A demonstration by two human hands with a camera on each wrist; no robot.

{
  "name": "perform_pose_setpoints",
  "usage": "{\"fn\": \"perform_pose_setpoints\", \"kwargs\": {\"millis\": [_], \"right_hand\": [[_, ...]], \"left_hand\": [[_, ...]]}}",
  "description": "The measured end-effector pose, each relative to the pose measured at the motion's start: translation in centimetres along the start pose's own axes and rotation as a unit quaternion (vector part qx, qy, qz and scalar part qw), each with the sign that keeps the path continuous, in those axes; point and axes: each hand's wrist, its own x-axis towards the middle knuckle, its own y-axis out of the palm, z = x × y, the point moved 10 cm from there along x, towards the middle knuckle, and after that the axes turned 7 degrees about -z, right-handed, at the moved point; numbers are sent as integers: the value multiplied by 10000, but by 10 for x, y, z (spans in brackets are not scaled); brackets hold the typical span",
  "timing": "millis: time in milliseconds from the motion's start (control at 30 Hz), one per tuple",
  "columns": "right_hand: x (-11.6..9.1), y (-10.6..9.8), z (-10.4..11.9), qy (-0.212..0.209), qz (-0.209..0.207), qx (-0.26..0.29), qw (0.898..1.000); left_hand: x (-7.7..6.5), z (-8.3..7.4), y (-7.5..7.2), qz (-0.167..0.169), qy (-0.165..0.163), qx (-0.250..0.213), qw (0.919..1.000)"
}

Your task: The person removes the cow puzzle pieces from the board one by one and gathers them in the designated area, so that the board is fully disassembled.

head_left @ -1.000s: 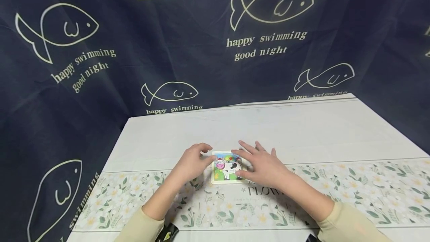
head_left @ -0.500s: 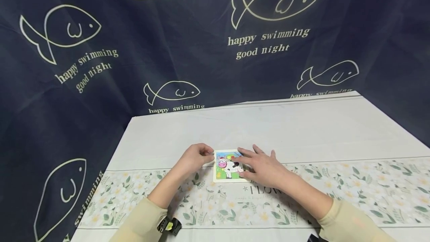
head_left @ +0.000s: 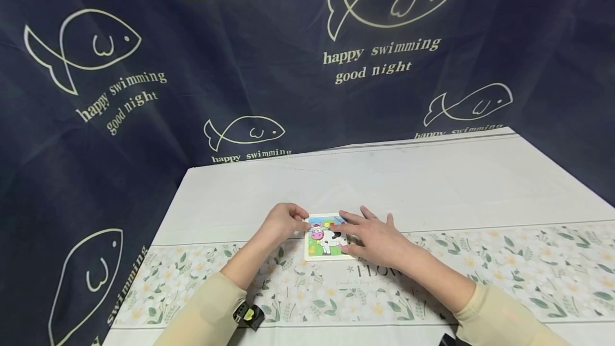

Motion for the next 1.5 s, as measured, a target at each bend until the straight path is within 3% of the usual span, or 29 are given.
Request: {"fn": "perform_pose_setpoints", "kwargs": {"millis": [367,733,1500], "right_hand": [[0,0,0,-27,-9,-44,10000],[-1,1,-1,-21,-19,-37,10000],[-2,2,-1,23,-8,-137,9999]], "left_hand": [[3,-2,1,-163,-161,312,9993],[2,-7,6,-113,-265,573,9979],[0,-19,10,-9,110,920,9957]]}}
